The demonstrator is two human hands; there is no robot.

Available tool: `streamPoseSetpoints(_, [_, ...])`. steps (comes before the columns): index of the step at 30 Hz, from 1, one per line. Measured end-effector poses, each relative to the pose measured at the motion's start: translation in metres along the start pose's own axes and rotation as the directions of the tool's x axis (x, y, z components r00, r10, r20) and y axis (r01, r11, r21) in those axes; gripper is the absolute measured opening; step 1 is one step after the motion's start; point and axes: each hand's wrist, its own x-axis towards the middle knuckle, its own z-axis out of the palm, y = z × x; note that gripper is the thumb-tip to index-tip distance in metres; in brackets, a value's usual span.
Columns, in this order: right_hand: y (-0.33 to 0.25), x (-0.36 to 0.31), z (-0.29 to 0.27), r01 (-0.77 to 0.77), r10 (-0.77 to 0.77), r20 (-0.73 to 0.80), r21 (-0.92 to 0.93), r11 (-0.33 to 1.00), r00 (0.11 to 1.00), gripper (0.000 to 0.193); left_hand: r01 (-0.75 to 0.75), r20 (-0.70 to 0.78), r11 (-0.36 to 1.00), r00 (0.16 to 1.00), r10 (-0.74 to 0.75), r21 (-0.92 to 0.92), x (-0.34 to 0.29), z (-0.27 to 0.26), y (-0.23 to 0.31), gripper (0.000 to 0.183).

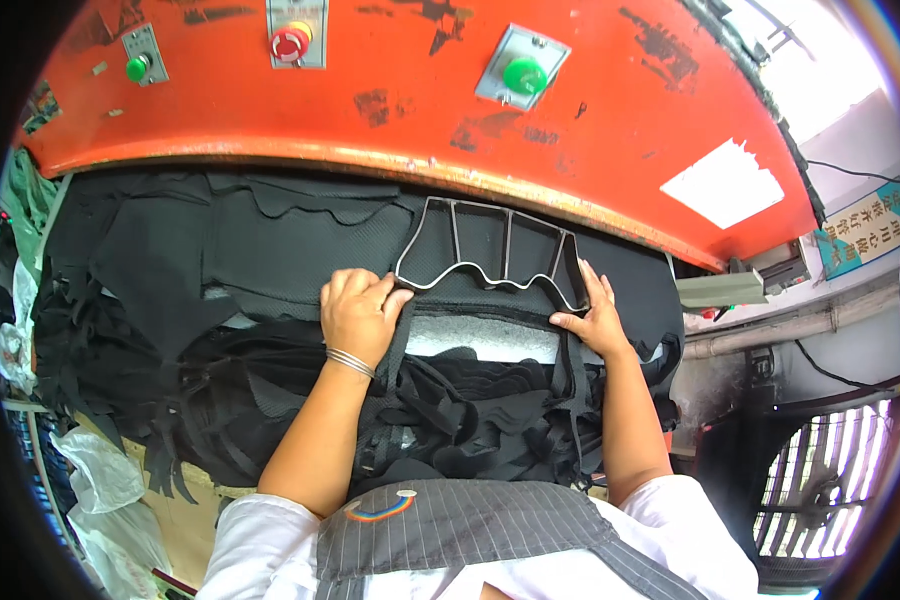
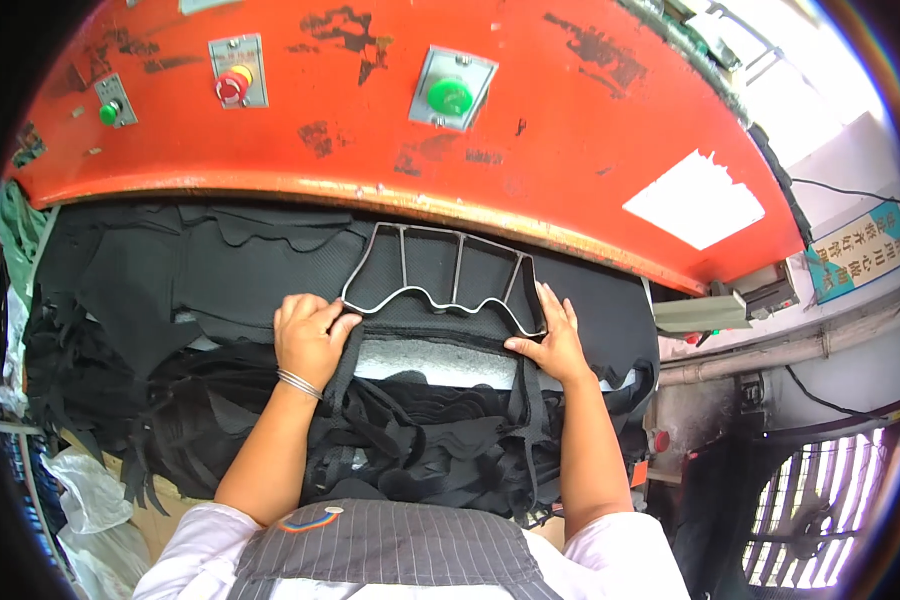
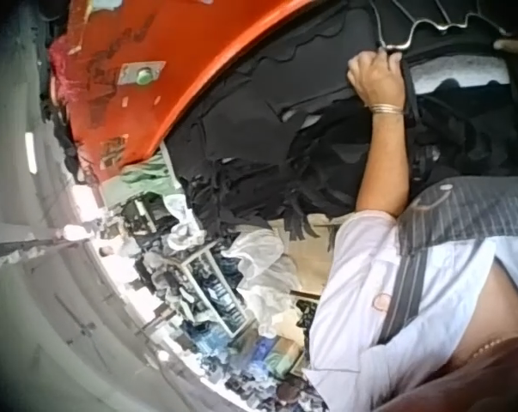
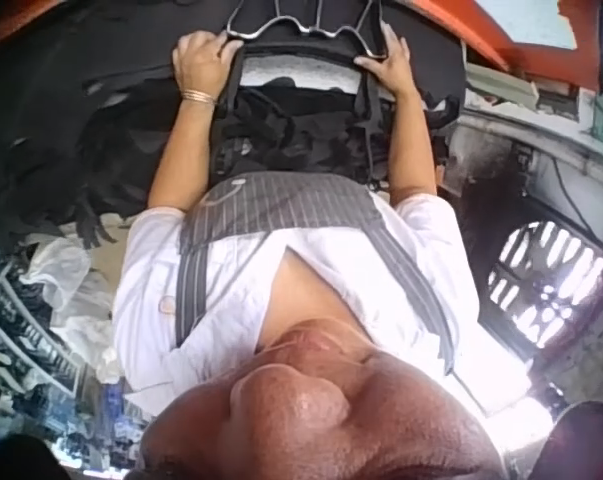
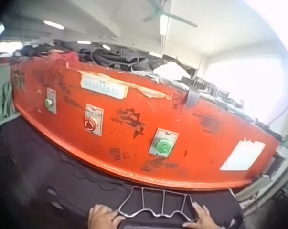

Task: Use a hydraulic press and a metal die to cut shoe components from a stack of black fabric.

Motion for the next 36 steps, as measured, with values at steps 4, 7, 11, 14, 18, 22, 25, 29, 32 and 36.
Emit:
streamPoseSetpoints(4, [-0.021, 0.002, -0.02, -0.021, 0.035, -0.168, 0.083, 0.996, 0.985, 0.097, 0.405, 0.273, 0.833, 0.908, -0.318, -0.378, 0.021, -0.044, -0.025, 0.044])
streamPoseSetpoints(7, [-0.045, 0.017, -0.029, 0.033, 0.027, -0.377, 0.151, 0.988, 0.926, 0.072, 0.465, -0.015, 0.725, 0.837, -0.547, -0.508, 0.088, -0.105, -0.062, 0.046])
streamPoseSetpoints(11, [-0.17, 0.092, -0.034, 0.274, -0.062, -0.413, 0.478, 0.835, 0.908, 0.048, 0.337, -0.658, 0.92, 0.649, -0.382, -0.202, 0.167, -0.168, -0.158, 0.062])
streamPoseSetpoints(14, [-0.222, 0.132, -0.045, 0.353, -0.084, -0.524, 0.439, 0.826, 0.847, 0.029, 0.284, -0.831, 0.959, 0.528, -0.173, -0.019, 0.211, -0.192, -0.187, 0.073])
streamPoseSetpoints(18, [-0.229, 0.145, -0.049, 0.298, -0.049, -0.536, 0.389, 0.872, 0.843, 0.023, 0.292, -0.695, 0.949, 0.658, -0.29, -0.12, 0.25, -0.199, -0.204, 0.083])
streamPoseSetpoints(22, [-0.229, 0.136, -0.05, 0.258, -0.044, -0.484, 0.386, 0.886, 0.874, 0.022, 0.306, -0.638, 0.947, 0.712, -0.293, -0.093, 0.238, -0.217, -0.21, 0.078])
streamPoseSetpoints(25, [-0.186, 0.107, -0.037, 0.311, -0.117, -0.474, 0.356, 0.881, 0.873, 0.024, 0.152, -0.447, 0.988, 0.885, -0.131, 0.01, 0.174, -0.195, -0.156, 0.056])
streamPoseSetpoints(29, [-0.113, 0.03, -0.023, 0.035, 0.009, -0.335, 0.126, 0.991, 0.942, 0.039, 0.145, 0.061, 0.947, 0.989, -0.133, -0.288, 0.055, -0.162, -0.042, 0.011])
streamPoseSetpoints(32, [-0.09, -0.019, -0.014, -0.285, 0.271, -0.108, -0.14, 0.948, 0.956, 0.073, 0.092, 0.461, 0.955, 0.886, 0.05, -0.281, -0.016, -0.147, 0.023, 0.015])
streamPoseSetpoints(36, [-0.089, -0.054, 0.007, -0.353, 0.373, 0.011, -0.303, 0.885, 0.928, 0.055, 0.005, 0.606, 1.0, 0.796, 0.006, -0.017, -0.043, -0.123, 0.058, 0.027])
